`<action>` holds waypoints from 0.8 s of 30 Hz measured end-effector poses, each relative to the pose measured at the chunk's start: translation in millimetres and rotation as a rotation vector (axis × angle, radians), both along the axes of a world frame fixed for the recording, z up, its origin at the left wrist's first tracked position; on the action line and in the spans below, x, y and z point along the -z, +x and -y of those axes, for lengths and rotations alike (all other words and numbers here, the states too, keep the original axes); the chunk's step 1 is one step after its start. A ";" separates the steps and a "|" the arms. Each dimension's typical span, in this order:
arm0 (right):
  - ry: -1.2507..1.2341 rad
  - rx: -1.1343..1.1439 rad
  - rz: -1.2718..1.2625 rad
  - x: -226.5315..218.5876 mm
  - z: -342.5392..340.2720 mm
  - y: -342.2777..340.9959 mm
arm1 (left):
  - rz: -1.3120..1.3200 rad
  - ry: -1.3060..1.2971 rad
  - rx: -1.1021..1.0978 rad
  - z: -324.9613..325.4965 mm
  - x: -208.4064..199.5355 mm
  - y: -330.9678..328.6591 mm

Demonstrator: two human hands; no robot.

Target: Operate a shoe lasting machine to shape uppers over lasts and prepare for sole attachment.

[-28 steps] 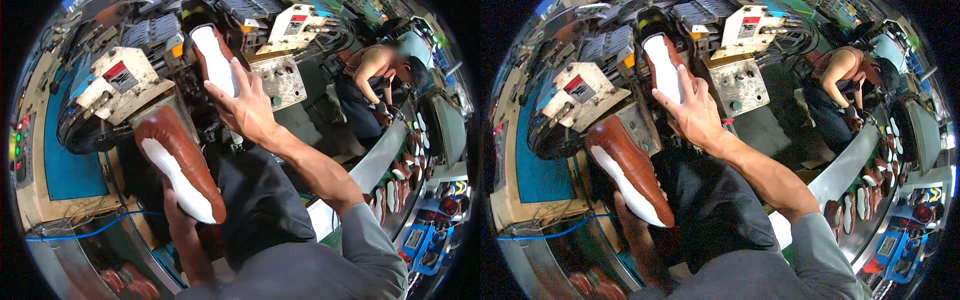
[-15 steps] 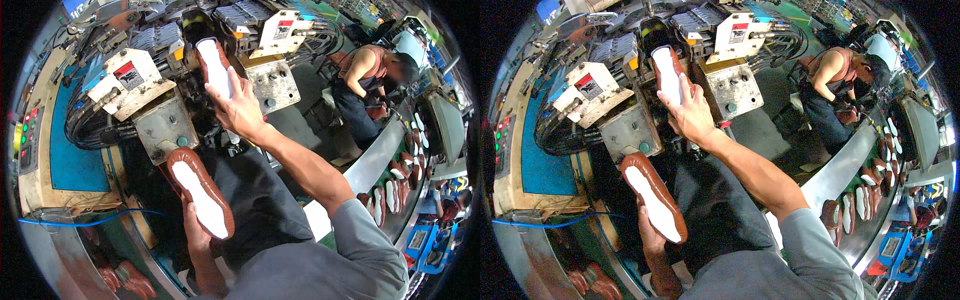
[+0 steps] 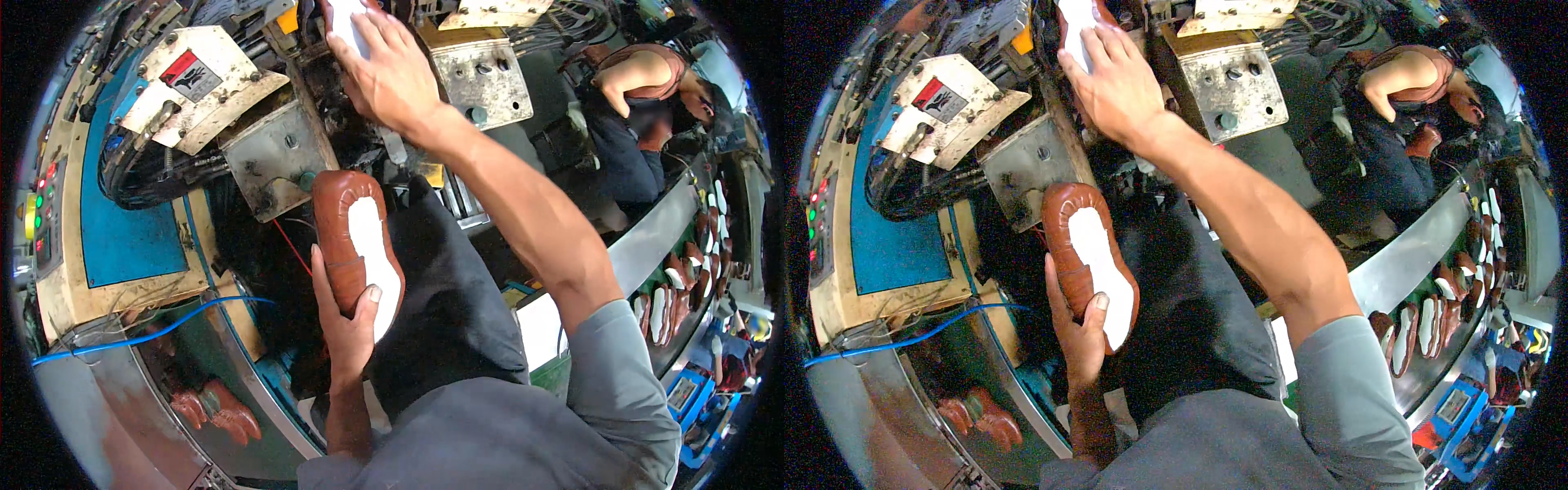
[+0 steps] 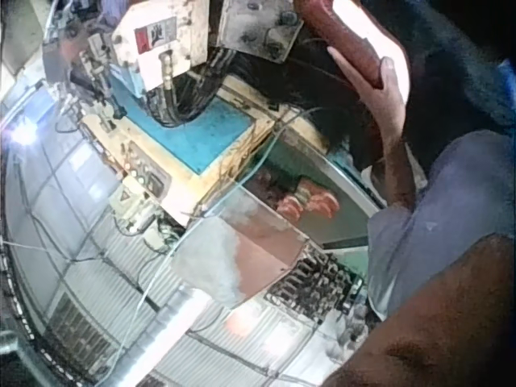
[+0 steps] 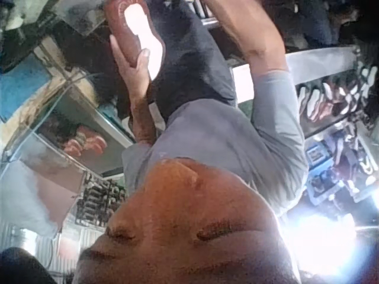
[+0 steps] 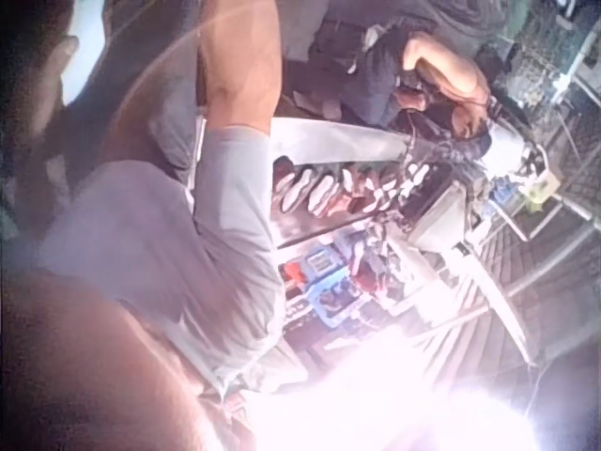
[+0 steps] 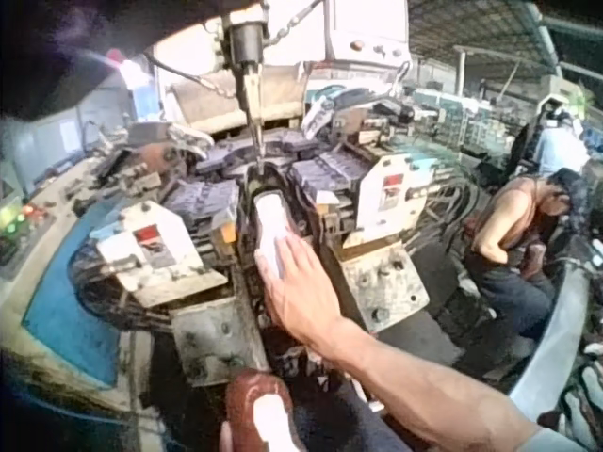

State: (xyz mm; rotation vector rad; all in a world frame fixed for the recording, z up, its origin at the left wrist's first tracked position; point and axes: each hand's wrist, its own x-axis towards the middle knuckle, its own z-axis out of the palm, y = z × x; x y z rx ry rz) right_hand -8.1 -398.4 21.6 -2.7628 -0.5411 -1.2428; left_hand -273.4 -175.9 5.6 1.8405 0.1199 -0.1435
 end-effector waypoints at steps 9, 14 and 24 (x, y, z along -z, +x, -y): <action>0.030 -0.004 -0.018 -25.7 1.1 75.5 | -0.206 -0.432 0.056 14.4 25.8 42.5; 0.110 -0.030 0.007 -40.0 -4.5 70.7 | -0.277 -0.576 0.102 25.7 27.5 54.9; 0.366 -0.319 0.029 -36.4 18.9 48.1 | -0.092 -0.128 0.067 40.6 6.2 49.0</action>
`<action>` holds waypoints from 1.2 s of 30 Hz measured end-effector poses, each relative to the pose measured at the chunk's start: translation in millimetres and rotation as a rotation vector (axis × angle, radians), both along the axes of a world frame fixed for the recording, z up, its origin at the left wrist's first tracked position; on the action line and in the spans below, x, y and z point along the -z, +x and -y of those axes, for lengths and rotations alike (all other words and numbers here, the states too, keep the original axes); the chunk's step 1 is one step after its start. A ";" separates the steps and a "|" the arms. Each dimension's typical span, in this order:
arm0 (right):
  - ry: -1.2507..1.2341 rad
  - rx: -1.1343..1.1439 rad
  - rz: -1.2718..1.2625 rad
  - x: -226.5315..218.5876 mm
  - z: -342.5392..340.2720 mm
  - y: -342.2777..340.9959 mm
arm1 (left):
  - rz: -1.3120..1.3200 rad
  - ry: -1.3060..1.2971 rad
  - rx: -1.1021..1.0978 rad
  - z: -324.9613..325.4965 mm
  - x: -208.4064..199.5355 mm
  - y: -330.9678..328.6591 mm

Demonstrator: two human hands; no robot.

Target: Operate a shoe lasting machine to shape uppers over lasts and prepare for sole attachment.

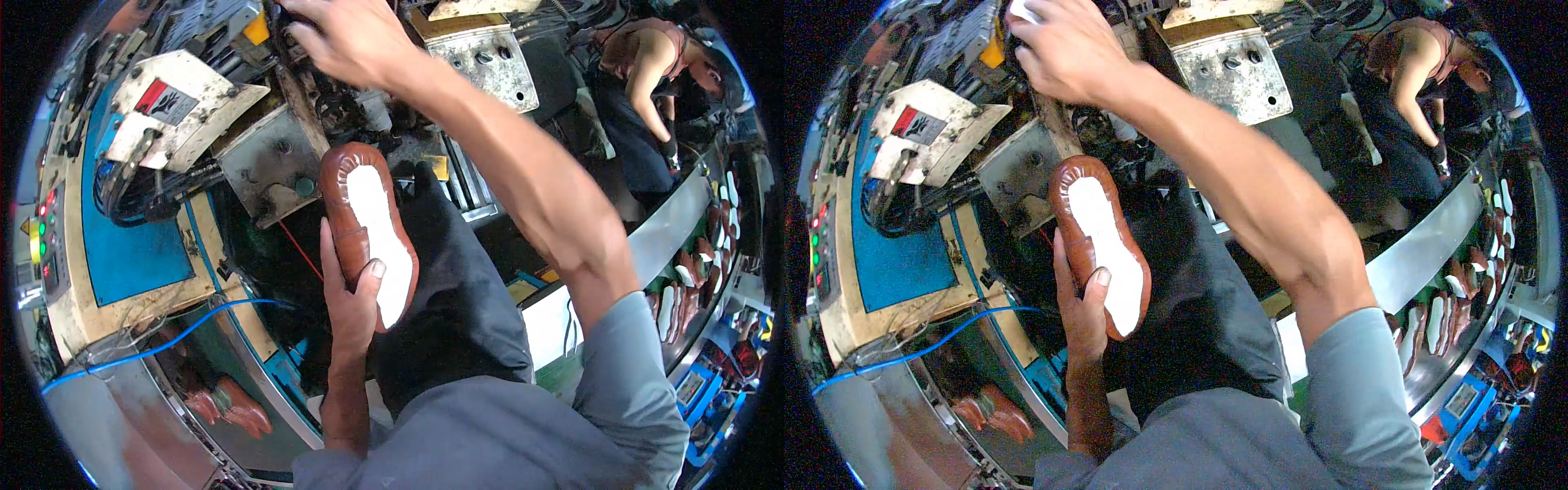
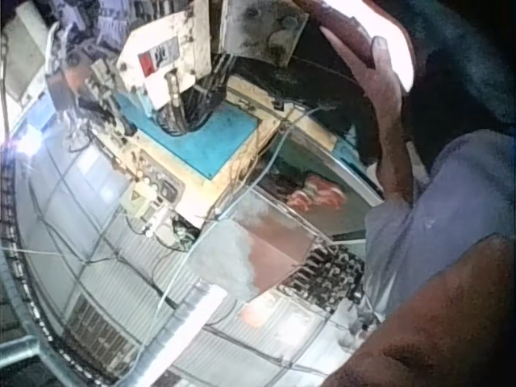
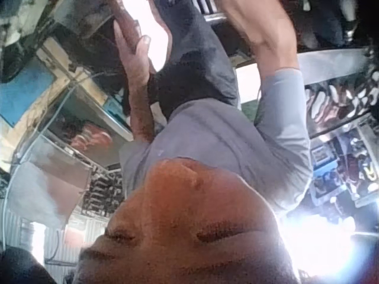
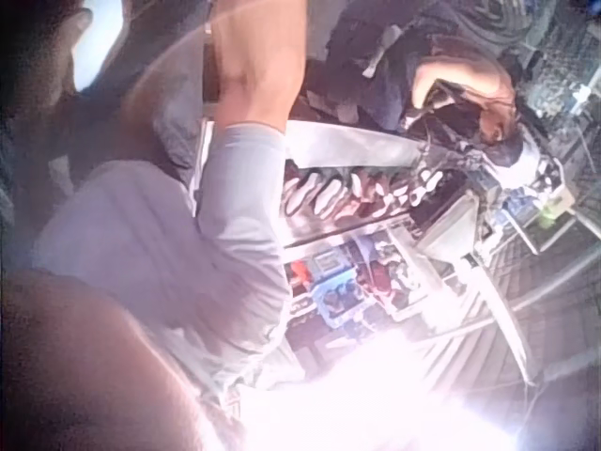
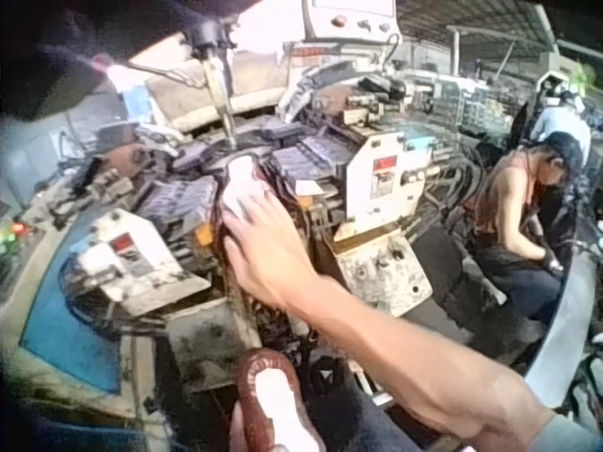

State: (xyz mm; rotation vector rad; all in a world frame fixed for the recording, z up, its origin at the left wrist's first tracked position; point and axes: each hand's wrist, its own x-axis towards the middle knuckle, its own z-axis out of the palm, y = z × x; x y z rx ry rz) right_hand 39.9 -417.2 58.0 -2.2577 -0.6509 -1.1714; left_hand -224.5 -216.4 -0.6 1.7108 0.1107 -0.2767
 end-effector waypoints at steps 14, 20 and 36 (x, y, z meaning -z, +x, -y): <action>1.773 -0.977 -1.128 79.0 29.9 -293.3 | -0.230 -0.530 0.247 20.3 -1.7 -74.8; 1.304 -0.450 -0.856 83.3 26.5 -349.7 | -0.133 -0.323 0.365 40.2 -11.1 -107.7; 1.458 -0.805 -1.092 97.4 -15.5 -356.8 | 0.290 0.290 0.156 -14.6 -1.4 -154.0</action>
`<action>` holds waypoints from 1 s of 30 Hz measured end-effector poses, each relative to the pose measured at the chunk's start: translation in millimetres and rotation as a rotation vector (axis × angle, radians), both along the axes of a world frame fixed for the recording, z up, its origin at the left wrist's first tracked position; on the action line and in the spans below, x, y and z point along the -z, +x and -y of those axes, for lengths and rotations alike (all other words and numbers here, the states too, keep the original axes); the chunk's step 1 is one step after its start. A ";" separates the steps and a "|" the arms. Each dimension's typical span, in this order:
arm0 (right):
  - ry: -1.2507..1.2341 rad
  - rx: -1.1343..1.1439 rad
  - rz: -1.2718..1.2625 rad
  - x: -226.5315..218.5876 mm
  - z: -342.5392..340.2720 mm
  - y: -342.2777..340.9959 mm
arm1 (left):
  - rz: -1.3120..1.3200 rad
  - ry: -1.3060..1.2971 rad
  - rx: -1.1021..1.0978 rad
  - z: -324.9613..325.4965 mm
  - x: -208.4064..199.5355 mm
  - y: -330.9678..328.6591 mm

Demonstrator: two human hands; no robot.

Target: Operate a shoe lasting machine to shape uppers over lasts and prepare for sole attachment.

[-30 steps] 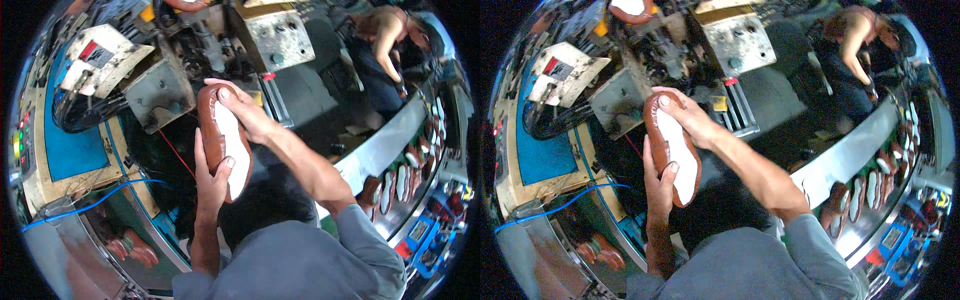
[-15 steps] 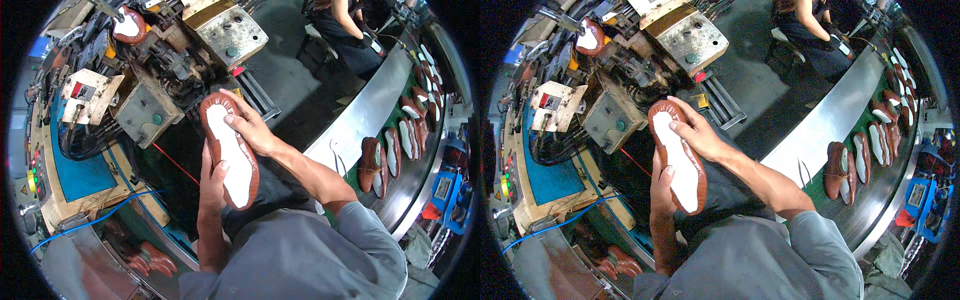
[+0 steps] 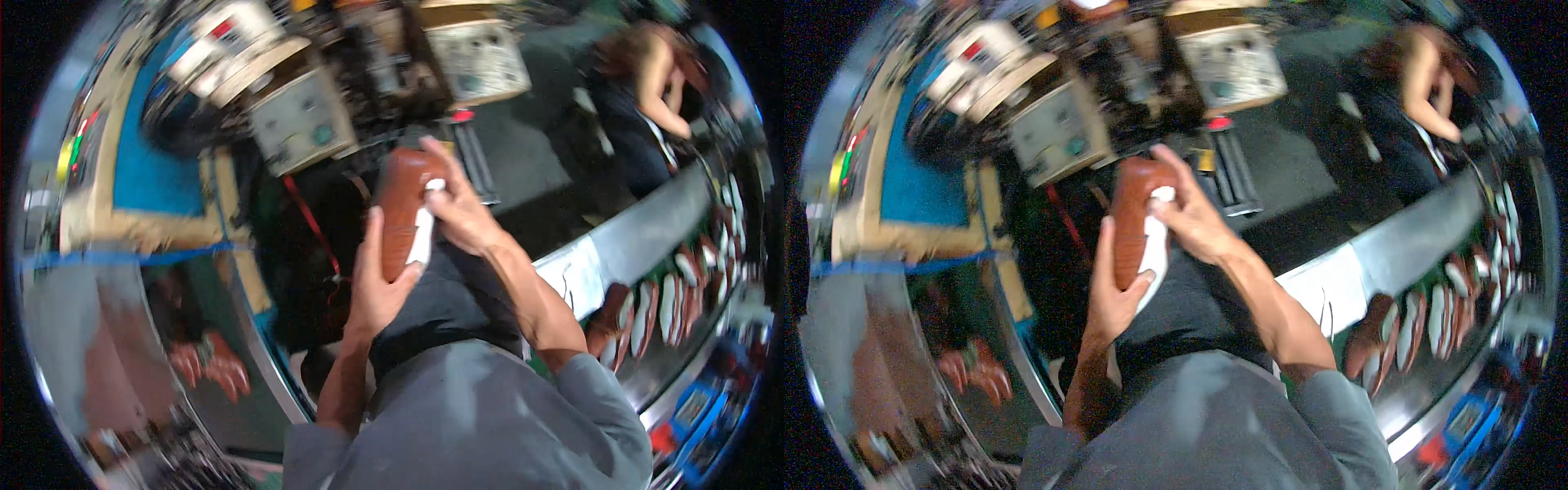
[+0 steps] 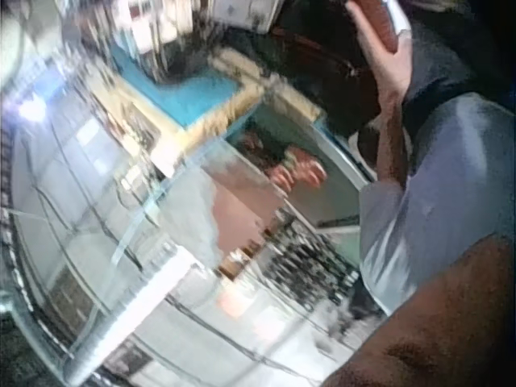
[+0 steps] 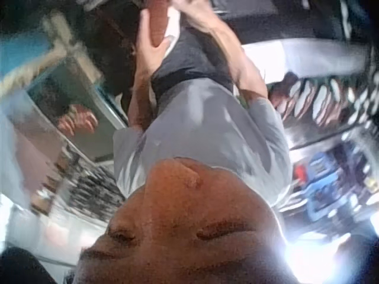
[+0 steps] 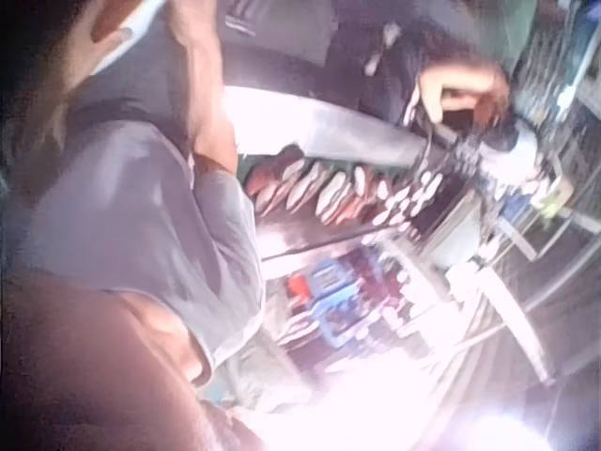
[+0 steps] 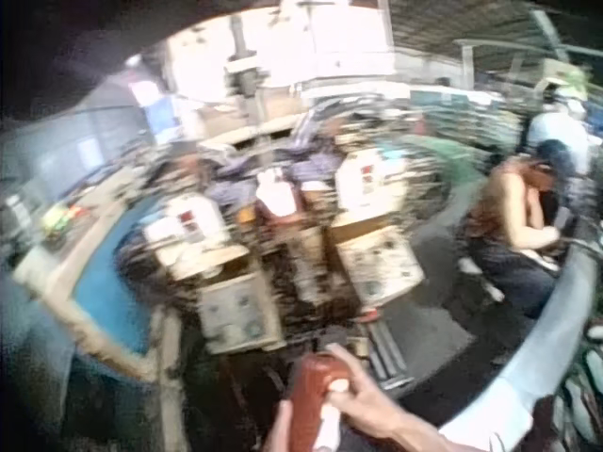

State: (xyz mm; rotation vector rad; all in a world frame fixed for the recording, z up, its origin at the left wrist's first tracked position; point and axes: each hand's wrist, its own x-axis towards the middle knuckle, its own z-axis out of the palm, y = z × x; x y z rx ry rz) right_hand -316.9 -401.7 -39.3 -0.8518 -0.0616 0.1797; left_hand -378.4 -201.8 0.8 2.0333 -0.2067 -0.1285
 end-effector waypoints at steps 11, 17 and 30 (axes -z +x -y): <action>-0.634 -0.340 -0.063 35.0 -62.3 23.7 | -0.345 -0.379 -0.505 -182.7 107.0 -65.0; -0.767 -0.236 -0.239 66.7 -8.5 28.7 | -0.343 0.550 -1.053 -367.2 122.6 -172.3; -0.885 -0.185 -0.320 62.4 -28.2 47.7 | -0.235 1.316 -0.952 -462.2 221.7 -184.4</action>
